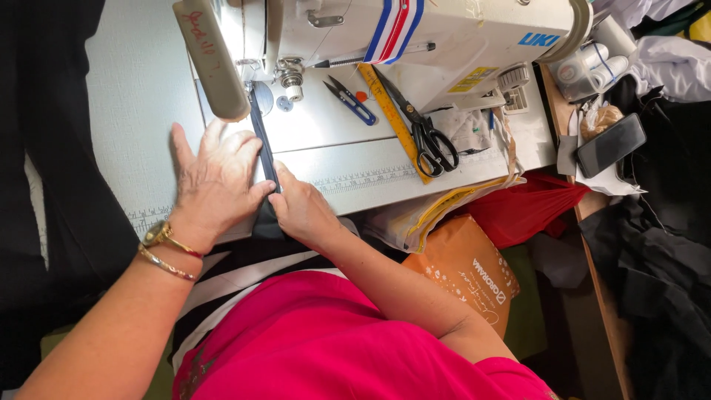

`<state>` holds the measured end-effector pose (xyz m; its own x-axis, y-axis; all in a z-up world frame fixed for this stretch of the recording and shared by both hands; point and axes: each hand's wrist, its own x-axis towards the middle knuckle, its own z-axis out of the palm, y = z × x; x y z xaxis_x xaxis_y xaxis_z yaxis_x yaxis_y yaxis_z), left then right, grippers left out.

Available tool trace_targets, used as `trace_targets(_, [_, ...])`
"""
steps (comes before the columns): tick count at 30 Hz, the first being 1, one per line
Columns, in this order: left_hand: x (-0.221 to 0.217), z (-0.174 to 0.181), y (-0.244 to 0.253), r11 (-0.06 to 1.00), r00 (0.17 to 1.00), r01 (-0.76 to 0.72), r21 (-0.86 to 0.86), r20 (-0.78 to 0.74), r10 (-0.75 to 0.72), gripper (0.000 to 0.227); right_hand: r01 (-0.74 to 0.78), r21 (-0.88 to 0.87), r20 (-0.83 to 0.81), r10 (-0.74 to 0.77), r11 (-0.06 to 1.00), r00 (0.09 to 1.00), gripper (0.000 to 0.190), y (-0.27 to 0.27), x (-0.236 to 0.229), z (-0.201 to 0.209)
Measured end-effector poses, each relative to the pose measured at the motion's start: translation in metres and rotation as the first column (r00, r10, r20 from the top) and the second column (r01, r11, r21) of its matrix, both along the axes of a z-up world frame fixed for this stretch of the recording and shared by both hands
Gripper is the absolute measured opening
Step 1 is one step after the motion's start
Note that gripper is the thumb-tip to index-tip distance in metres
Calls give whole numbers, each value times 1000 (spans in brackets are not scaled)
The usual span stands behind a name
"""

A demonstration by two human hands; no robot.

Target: Sewing long black fabric strips using an industrial sewing machine on a factory floor.

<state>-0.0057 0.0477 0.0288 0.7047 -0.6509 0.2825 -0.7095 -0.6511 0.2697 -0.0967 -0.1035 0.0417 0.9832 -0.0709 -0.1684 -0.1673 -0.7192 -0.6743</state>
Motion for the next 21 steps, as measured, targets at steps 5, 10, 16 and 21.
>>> trace_targets(5, [28, 34, -8, 969, 981, 8, 247, -191, 41, 97, -8, 11, -40, 8, 1000, 999, 65, -4, 1, -6])
trace_targets(10, [36, 38, -9, 918, 977, 16, 397, -201, 70, 121, -24, 48, -89, 28, 999, 996, 73, -3, 2, 11])
trace_targets(16, [12, 32, -4, 889, 999, 41, 456, -32, -29, 82, -32, 131, -106, 46, 991, 993, 81, 12, 3, 75])
trace_targets(21, [-12, 4, -1, 986, 984, 86, 140, 141, -106, 46, -64, 201, -131, 92, 977, 987, 83, 3, -1, 69])
